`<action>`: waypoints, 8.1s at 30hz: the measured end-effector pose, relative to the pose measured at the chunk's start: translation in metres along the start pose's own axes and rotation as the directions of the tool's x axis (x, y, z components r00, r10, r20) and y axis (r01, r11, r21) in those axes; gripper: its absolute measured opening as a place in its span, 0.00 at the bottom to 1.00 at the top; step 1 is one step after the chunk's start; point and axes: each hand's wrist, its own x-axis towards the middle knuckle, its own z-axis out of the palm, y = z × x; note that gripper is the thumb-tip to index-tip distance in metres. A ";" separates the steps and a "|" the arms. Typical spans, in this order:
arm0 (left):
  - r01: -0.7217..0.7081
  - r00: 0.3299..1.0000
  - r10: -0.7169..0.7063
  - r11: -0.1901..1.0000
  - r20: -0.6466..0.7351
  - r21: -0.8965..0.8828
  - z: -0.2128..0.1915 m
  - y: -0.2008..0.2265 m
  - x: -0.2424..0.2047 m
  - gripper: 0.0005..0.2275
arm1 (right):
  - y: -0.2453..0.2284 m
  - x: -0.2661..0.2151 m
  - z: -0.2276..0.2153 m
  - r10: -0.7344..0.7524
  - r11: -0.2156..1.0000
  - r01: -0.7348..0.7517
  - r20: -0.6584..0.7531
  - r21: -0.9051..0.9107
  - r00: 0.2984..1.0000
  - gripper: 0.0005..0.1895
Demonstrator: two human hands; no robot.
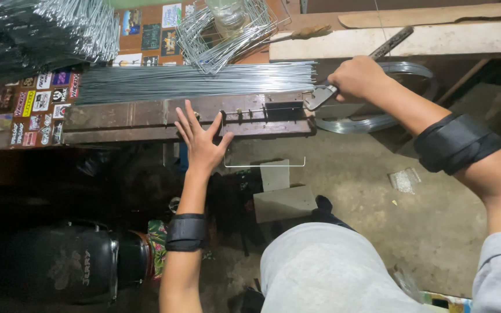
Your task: The recorder is measuring, bending, and cutting metal wire using a custom jig in a workshop setting.
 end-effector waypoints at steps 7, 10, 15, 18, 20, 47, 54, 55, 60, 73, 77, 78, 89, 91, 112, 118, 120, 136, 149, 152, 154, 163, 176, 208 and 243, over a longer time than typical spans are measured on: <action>-0.028 1.000 0.028 0.999 0.014 0.039 0.003 -0.006 -0.001 0.26 | 0.011 0.028 0.017 -0.180 0.973 0.168 -0.067 -0.158 0.981 0.06; -0.040 0.999 0.040 0.999 0.006 -0.007 0.008 -0.011 0.001 0.26 | 0.007 0.040 0.005 -0.181 0.948 0.191 0.063 -0.256 0.982 0.08; -0.066 0.998 0.066 0.997 -0.012 -0.039 0.002 -0.009 0.002 0.26 | 0.004 0.065 -0.007 -0.242 0.914 0.282 0.166 -0.293 0.956 0.05; -0.071 0.997 0.071 0.995 -0.008 -0.064 0.002 -0.010 0.002 0.25 | -0.009 0.077 -0.030 -0.261 0.881 0.344 0.273 -0.324 0.926 0.04; -0.061 0.998 0.061 0.996 0.003 -0.065 0.003 -0.012 0.002 0.25 | -0.010 0.086 -0.024 -0.288 0.870 0.355 0.234 -0.341 0.929 0.05; -0.028 1.000 0.028 0.998 -0.007 -0.064 0.007 -0.010 0.000 0.24 | -0.022 0.121 -0.021 -0.346 0.845 0.450 0.346 -0.289 0.872 0.06; -0.031 0.999 0.030 0.998 -0.017 -0.060 0.006 -0.009 0.000 0.23 | -0.021 0.108 -0.024 -0.188 0.930 0.301 0.428 -0.212 0.884 0.09; -0.030 0.999 0.029 0.998 -0.018 -0.060 0.005 -0.009 0.000 0.23 | -0.021 0.110 -0.024 -0.188 0.930 0.301 0.428 -0.213 0.884 0.09; -0.025 1.000 0.024 0.997 -0.017 -0.077 0.003 -0.006 0.000 0.22 | -0.021 0.105 -0.022 -0.150 0.943 0.255 0.414 -0.213 0.898 0.09; -0.025 1.000 0.024 0.997 -0.016 -0.078 0.005 -0.007 0.001 0.22 | -0.014 0.084 -0.011 0.013 0.991 0.057 0.500 -0.124 0.866 0.18; -0.035 0.999 0.033 0.997 -0.018 -0.076 0.006 -0.010 0.001 0.21 | -0.009 0.079 0.007 0.042 0.998 -0.016 0.438 -0.062 0.898 0.18; -0.039 0.999 0.038 0.996 -0.020 -0.080 0.006 -0.010 0.001 0.21 | -0.010 0.074 0.003 0.061 0.998 -0.043 0.439 -0.050 0.897 0.18; -0.033 0.999 0.031 0.997 -0.026 -0.075 0.010 -0.010 0.001 0.21 | -0.018 0.040 0.008 0.158 0.983 -0.184 0.407 0.024 0.899 0.14; -0.036 0.999 0.034 0.997 -0.038 -0.073 0.011 -0.012 0.001 0.20 | -0.021 0.033 0.011 0.194 0.972 -0.230 0.386 0.051 0.902 0.13; -0.063 0.996 0.057 0.994 -0.067 -0.086 0.014 -0.012 -0.001 0.20 | -0.070 -0.031 0.022 0.392 0.808 -0.466 0.260 0.361 0.882 0.14; -0.060 0.996 0.052 0.994 -0.078 -0.095 0.013 -0.010 -0.001 0.21 | -0.082 -0.032 0.017 0.460 0.777 -0.534 0.280 0.332 0.843 0.14; -0.063 0.994 0.054 0.993 -0.090 -0.097 0.015 -0.010 -0.001 0.21 | -0.086 -0.034 0.013 0.473 0.760 -0.548 0.283 0.349 0.835 0.15; -0.047 0.996 0.040 0.996 -0.083 -0.077 0.016 -0.012 0.001 0.23 | -0.081 -0.035 0.014 0.432 0.790 -0.495 0.245 0.362 0.868 0.14; -0.026 0.996 0.020 0.997 -0.081 -0.078 0.014 -0.009 -0.001 0.22 | -0.073 -0.038 0.014 0.363 0.864 -0.396 0.161 0.310 0.918 0.16; -0.016 0.997 0.010 0.997 -0.080 -0.081 0.016 -0.009 -0.001 0.21 | -0.066 -0.038 0.017 0.382 0.872 -0.409 0.149 0.268 0.912 0.16; -0.014 0.997 0.008 0.997 -0.079 -0.079 0.017 -0.011 -0.001 0.21 | -0.063 -0.041 0.022 0.395 0.864 -0.424 0.156 0.272 0.905 0.15; -0.018 0.998 0.015 0.999 -0.068 -0.048 0.018 -0.013 -0.001 0.24 | -0.099 -0.043 0.049 0.164 0.362 -0.422 0.389 0.831 0.907 0.12; -0.031 0.994 0.037 0.998 -0.105 0.062 -0.002 0.021 0.017 0.29 | -0.132 -0.067 -0.005 0.114 0.009 -0.264 0.261 0.965 0.959 0.10; 0.399 0.861 -0.032 0.660 0.507 -0.637 0.051 0.041 -0.062 0.11 | -0.091 -0.005 -0.018 0.368 0.764 -0.085 -0.324 0.640 0.872 0.15; 0.524 0.806 -0.049 0.523 0.590 -0.672 0.060 0.044 -0.074 0.10 | -0.108 -0.032 0.006 0.382 0.724 0.292 -0.716 0.625 0.584 0.08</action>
